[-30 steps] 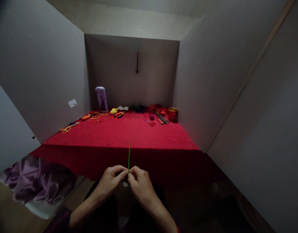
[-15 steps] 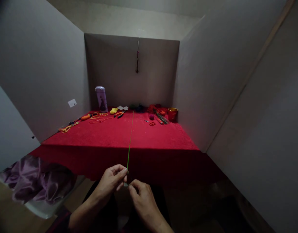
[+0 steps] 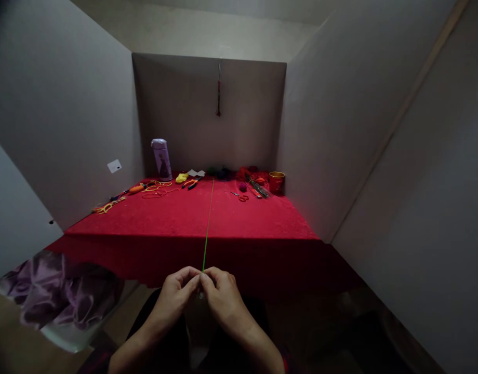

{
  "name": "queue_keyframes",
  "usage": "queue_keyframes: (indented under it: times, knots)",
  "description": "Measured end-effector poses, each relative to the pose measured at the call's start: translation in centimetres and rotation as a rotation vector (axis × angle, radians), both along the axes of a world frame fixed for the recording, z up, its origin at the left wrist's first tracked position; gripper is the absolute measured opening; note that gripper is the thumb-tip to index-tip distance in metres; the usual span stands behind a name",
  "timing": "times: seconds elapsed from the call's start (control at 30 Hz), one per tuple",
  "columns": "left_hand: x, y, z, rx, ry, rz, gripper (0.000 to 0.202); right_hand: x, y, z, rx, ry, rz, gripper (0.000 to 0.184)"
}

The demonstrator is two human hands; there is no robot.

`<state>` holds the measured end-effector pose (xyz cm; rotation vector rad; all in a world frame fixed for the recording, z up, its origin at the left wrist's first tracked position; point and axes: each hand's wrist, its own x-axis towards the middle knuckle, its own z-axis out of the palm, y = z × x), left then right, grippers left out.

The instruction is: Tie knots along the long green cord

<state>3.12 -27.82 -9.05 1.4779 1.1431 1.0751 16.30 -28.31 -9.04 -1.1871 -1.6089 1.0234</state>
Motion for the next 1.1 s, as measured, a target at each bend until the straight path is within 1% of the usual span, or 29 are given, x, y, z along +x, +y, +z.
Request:
queue_keyframes:
  times: [0.1, 0.2, 0.27, 0.33, 0.37, 0.43, 0.47, 0.53, 0.57, 0.7, 0.77, 0.83, 0.9, 1.0, 1.1]
  knots:
    - [-0.4, -0.3, -0.2, 0.209, 0.239, 0.038, 0.020, 0.1, 0.2, -0.2, 0.065, -0.128, -0.063, 0.027]
    - [-0.7, -0.8, -0.9, 0.441, 0.495, 0.108, 0.023, 0.1, 0.6, -0.4, 0.045, -0.169, -0.099, 0.030]
    - [-0.8, -1.3, -1.6, 0.575, 0.669, 0.162, 0.024, -0.1, 0.9, -0.7, 0.002, -0.127, -0.093, 0.032]
    - [-0.8, -2.0, -2.2, 0.678, 0.815, 0.187, 0.022, -0.4, 1.1, -1.1, -0.046, -0.055, -0.072, 0.031]
    - [-0.8, -2.3, -2.4, 0.719, 0.865, 0.183, 0.021, -0.4, 1.2, -1.4, -0.068, -0.015, -0.060, 0.029]
    - [-0.7, -2.8, -2.7, 0.761, 0.901, 0.130, 0.019, -0.5, 1.2, -1.9, -0.108, 0.061, -0.041, 0.024]
    - [-0.6, -3.0, -2.6, 0.759, 0.882, 0.097, 0.020, -0.5, 1.2, -2.1, -0.125, 0.095, -0.036, 0.021]
    - [-0.6, -2.9, -2.3, 0.700, 0.766, 0.058, 0.020, -0.4, 1.1, -2.3, -0.151, 0.152, -0.036, 0.018]
    - [-0.6, -2.8, -2.0, 0.653, 0.682, 0.060, 0.020, -0.3, 1.1, -2.3, -0.159, 0.176, -0.035, 0.018]
    - [-0.7, -1.3, -0.5, 0.467, 0.354, 0.156, 0.018, 0.0, 0.8, -1.8, -0.183, 0.208, -0.022, 0.017]
    - [-0.6, -0.5, -0.1, 0.373, 0.259, 0.121, 0.022, 0.1, 0.7, -1.6, -0.183, 0.184, -0.016, 0.018]
    - [-0.6, 0.0, 0.2, 0.275, 0.221, 0.027, 0.024, 0.1, 0.5, -1.5, -0.159, 0.161, -0.012, 0.019]
    - [-0.5, 0.3, 0.3, 0.218, 0.227, -0.038, 0.024, 0.2, 0.4, -1.5, -0.126, 0.138, -0.009, 0.020]
    - [-0.6, 0.5, 0.2, 0.200, 0.259, -0.032, 0.024, 0.4, 0.1, -1.3, -0.079, 0.066, -0.022, 0.022]
    - [-0.8, 0.7, 0.1, 0.189, 0.282, -0.015, 0.023, 0.7, -0.4, -0.8, -0.004, -0.062, -0.061, 0.022]
